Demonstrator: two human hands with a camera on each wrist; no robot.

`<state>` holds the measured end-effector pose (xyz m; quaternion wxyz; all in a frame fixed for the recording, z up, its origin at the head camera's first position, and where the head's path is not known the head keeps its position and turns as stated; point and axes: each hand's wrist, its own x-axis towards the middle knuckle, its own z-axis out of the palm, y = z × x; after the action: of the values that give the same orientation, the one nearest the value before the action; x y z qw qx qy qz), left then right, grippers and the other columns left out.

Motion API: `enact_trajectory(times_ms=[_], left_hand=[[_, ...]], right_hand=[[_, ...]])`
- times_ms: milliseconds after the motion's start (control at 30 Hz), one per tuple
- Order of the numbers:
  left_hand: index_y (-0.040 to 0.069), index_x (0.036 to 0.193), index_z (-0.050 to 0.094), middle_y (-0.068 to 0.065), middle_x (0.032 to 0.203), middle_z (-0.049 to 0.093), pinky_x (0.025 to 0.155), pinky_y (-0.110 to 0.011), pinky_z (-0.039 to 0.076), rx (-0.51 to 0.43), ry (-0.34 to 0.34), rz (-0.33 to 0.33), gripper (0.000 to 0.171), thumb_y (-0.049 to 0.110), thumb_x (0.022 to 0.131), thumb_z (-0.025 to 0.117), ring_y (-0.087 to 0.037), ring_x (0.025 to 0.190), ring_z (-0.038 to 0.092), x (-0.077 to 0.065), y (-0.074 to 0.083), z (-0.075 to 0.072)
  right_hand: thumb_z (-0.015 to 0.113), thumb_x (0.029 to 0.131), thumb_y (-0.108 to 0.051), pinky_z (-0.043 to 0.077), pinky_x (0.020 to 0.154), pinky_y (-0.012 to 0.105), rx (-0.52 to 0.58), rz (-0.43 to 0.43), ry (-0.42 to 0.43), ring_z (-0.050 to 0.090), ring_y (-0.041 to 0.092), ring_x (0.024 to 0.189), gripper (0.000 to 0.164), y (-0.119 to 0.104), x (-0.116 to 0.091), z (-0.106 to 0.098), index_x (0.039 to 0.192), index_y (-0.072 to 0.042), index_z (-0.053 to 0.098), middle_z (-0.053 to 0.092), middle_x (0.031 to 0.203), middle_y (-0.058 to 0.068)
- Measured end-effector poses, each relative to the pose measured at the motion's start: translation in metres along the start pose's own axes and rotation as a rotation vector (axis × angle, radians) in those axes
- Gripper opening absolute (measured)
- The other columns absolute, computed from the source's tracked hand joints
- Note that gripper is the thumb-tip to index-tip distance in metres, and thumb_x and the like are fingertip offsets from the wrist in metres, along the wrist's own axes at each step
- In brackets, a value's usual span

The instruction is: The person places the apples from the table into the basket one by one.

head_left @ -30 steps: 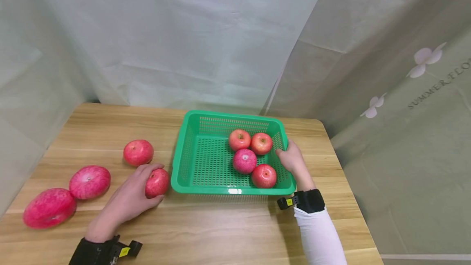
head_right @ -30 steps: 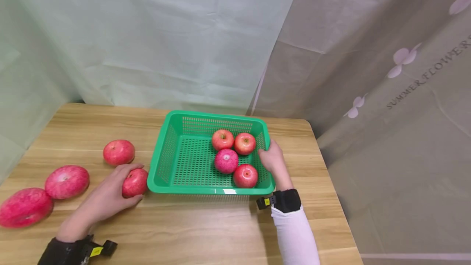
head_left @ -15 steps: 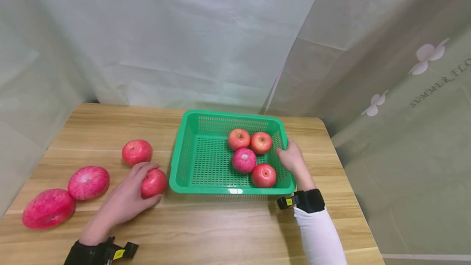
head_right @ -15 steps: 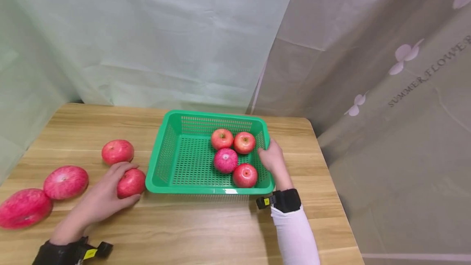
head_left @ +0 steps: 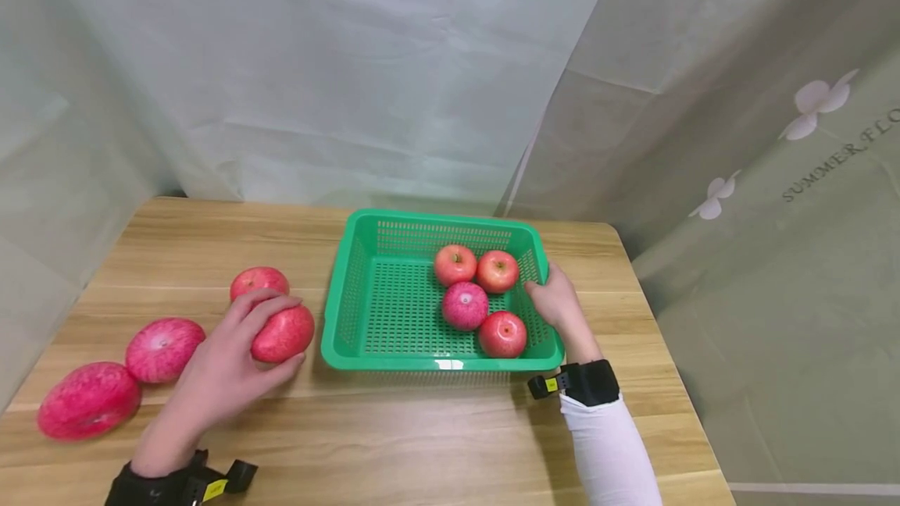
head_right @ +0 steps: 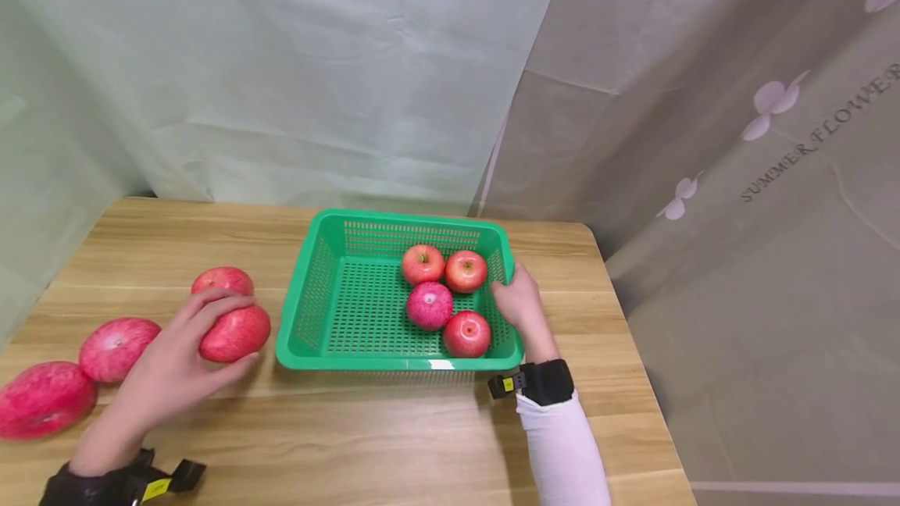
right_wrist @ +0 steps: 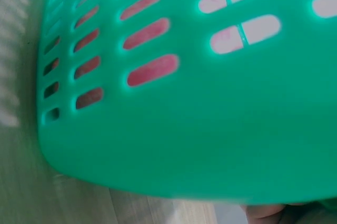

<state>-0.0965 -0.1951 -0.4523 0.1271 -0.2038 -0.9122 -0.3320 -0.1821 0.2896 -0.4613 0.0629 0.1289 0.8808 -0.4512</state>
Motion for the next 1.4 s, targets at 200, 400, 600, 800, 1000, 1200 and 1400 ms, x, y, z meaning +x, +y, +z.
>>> enact_trajectory(times_ms=[200, 400, 600, 800, 1000, 1200, 1400], left_hand=[[0.013, 0.137, 0.065, -0.010, 0.141, 0.055, 0.086, -0.021, 0.055, -0.019, 0.113, 0.057, 0.082, 0.011, 0.064, 0.101, -0.030, 0.122, 0.057, 0.008, 0.015, -0.001], [0.015, 0.141, 0.066, -0.007, 0.146, 0.056, 0.091, -0.020, 0.052, -0.086, 0.116, 0.113, 0.087, 0.016, 0.063, 0.104, -0.026, 0.129, 0.054, 0.022, 0.034, 0.002], [0.021, 0.143, 0.063, -0.005, 0.146, 0.054, 0.081, -0.049, 0.063, -0.120, 0.014, 0.166, 0.081, 0.020, 0.071, 0.100, -0.024, 0.116, 0.064, 0.039, 0.043, 0.016], [0.026, 0.139, 0.063, -0.001, 0.146, 0.051, 0.078, -0.042, 0.061, -0.094, -0.104, 0.193, 0.072, 0.025, 0.074, 0.094, -0.020, 0.112, 0.063, 0.055, 0.062, 0.043], [0.027, 0.137, 0.064, 0.001, 0.141, 0.053, 0.077, -0.040, 0.058, -0.086, -0.186, 0.186, 0.069, 0.029, 0.073, 0.091, -0.019, 0.116, 0.059, 0.068, 0.087, 0.066], [0.025, 0.136, 0.066, -0.001, 0.135, 0.056, 0.079, -0.040, 0.058, -0.117, -0.217, 0.113, 0.064, 0.031, 0.077, 0.089, -0.018, 0.112, 0.059, 0.077, 0.106, 0.084], [0.023, 0.137, 0.065, -0.001, 0.129, 0.056, 0.079, -0.038, 0.057, -0.106, -0.253, 0.084, 0.063, 0.032, 0.079, 0.086, -0.018, 0.109, 0.059, 0.083, 0.113, 0.099]], right_hand=[[0.057, 0.106, -0.016, 0.059, 0.092, 0.059, 0.007, 0.000, -0.004, 0.066, 0.045, 0.122, 0.054, 0.000, 0.000, -0.001, 0.156, -0.001, 0.044, 0.058, 0.142, 0.027], [0.057, 0.105, -0.016, 0.058, 0.094, 0.060, -0.011, 0.000, 0.007, 0.065, 0.046, 0.124, 0.054, 0.001, 0.000, -0.001, 0.155, 0.000, 0.044, 0.058, 0.142, 0.027], [0.058, 0.106, -0.017, 0.057, 0.096, 0.060, -0.005, 0.011, -0.001, 0.063, 0.045, 0.126, 0.055, 0.001, 0.000, 0.002, 0.156, -0.001, 0.042, 0.057, 0.144, 0.026], [0.057, 0.106, -0.016, 0.056, 0.097, 0.061, -0.013, -0.006, 0.010, 0.063, 0.045, 0.126, 0.055, 0.001, 0.000, 0.001, 0.157, 0.000, 0.042, 0.057, 0.144, 0.027], [0.057, 0.107, -0.017, 0.056, 0.098, 0.062, -0.010, 0.004, 0.009, 0.061, 0.046, 0.129, 0.056, 0.002, 0.000, 0.001, 0.158, 0.000, 0.040, 0.055, 0.145, 0.027], [0.058, 0.106, -0.017, 0.057, 0.096, 0.062, -0.028, 0.003, 0.013, 0.062, 0.046, 0.127, 0.057, 0.000, 0.000, -0.001, 0.157, 0.001, 0.041, 0.056, 0.145, 0.028], [0.057, 0.105, -0.017, 0.056, 0.097, 0.061, -0.027, 0.002, 0.010, 0.062, 0.046, 0.127, 0.057, -0.001, 0.000, 0.000, 0.157, 0.001, 0.041, 0.056, 0.145, 0.028]])
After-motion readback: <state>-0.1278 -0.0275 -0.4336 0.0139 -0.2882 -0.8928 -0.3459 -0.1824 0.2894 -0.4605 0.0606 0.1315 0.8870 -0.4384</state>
